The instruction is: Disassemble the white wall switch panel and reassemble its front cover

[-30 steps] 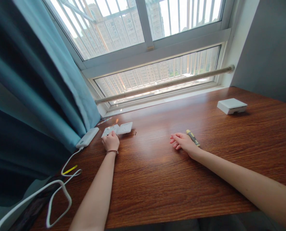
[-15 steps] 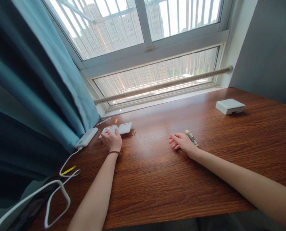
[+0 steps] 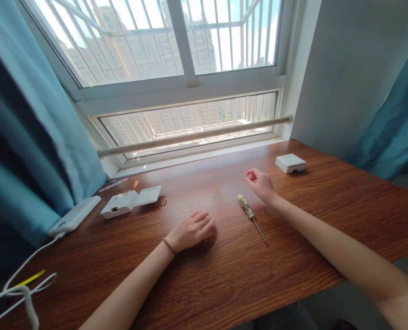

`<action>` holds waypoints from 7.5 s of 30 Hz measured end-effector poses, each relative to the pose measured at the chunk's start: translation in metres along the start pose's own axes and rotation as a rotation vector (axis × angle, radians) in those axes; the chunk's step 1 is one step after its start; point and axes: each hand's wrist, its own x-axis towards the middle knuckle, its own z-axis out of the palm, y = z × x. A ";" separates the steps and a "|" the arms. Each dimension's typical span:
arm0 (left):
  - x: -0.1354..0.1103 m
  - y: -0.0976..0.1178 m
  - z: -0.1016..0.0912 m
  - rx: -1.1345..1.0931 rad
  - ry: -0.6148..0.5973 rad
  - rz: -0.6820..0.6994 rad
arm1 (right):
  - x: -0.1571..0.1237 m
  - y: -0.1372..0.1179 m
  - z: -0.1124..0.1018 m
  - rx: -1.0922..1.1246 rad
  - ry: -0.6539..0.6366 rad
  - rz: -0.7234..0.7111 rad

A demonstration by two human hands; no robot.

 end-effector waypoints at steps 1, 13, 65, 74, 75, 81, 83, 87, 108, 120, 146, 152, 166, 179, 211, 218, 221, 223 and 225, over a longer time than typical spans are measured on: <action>0.001 -0.001 0.001 0.008 0.010 -0.026 | 0.008 0.014 -0.014 -0.056 0.072 -0.011; 0.072 0.001 0.028 -0.112 0.192 -0.155 | 0.059 0.165 -0.095 -0.499 0.359 0.331; 0.084 0.032 0.016 -0.935 0.640 -1.173 | -0.053 -0.024 0.010 0.723 -0.450 0.077; 0.045 0.051 -0.010 -1.187 0.541 -1.277 | -0.069 -0.017 0.025 0.692 -0.609 0.000; 0.041 0.054 -0.011 -1.228 0.531 -1.298 | -0.072 -0.019 0.024 0.646 -0.626 -0.029; 0.037 0.065 -0.016 -1.274 0.485 -1.270 | -0.084 -0.025 0.020 0.377 -0.534 -0.183; 0.038 0.066 -0.017 -1.251 0.481 -1.224 | -0.085 -0.026 0.021 0.375 -0.522 -0.203; 0.037 0.067 -0.017 -1.163 0.447 -1.258 | -0.084 -0.022 0.025 0.346 -0.493 -0.232; 0.030 0.060 -0.016 -0.872 0.266 -1.132 | -0.080 -0.013 0.028 0.636 -0.617 -0.027; 0.033 0.059 -0.009 -0.712 0.180 -1.104 | -0.079 -0.009 0.028 0.475 -0.603 -0.143; 0.040 0.016 -0.008 -0.732 0.182 -0.632 | -0.044 0.007 0.006 -0.261 -0.311 0.112; 0.032 0.017 0.003 -0.850 0.214 -0.689 | -0.031 0.010 0.006 -0.019 -0.272 0.199; 0.029 0.016 0.014 -1.083 0.199 -0.791 | -0.025 0.021 -0.042 0.882 -0.114 0.294; 0.028 0.012 0.016 -1.008 0.129 -0.729 | -0.030 0.022 -0.033 0.931 -0.068 0.307; 0.030 0.011 0.016 -0.971 0.131 -0.732 | -0.026 0.050 -0.019 0.931 -0.081 0.686; 0.032 0.011 0.013 -0.969 0.135 -0.731 | -0.028 0.049 -0.015 0.947 -0.129 0.728; 0.032 0.012 0.013 -0.970 0.145 -0.726 | -0.028 0.047 -0.016 0.958 -0.133 0.733; 0.032 0.012 0.012 -0.972 0.158 -0.724 | -0.028 0.046 -0.016 0.962 -0.127 0.737; 0.032 0.012 0.012 -0.973 0.172 -0.724 | -0.027 0.045 -0.017 0.963 -0.123 0.744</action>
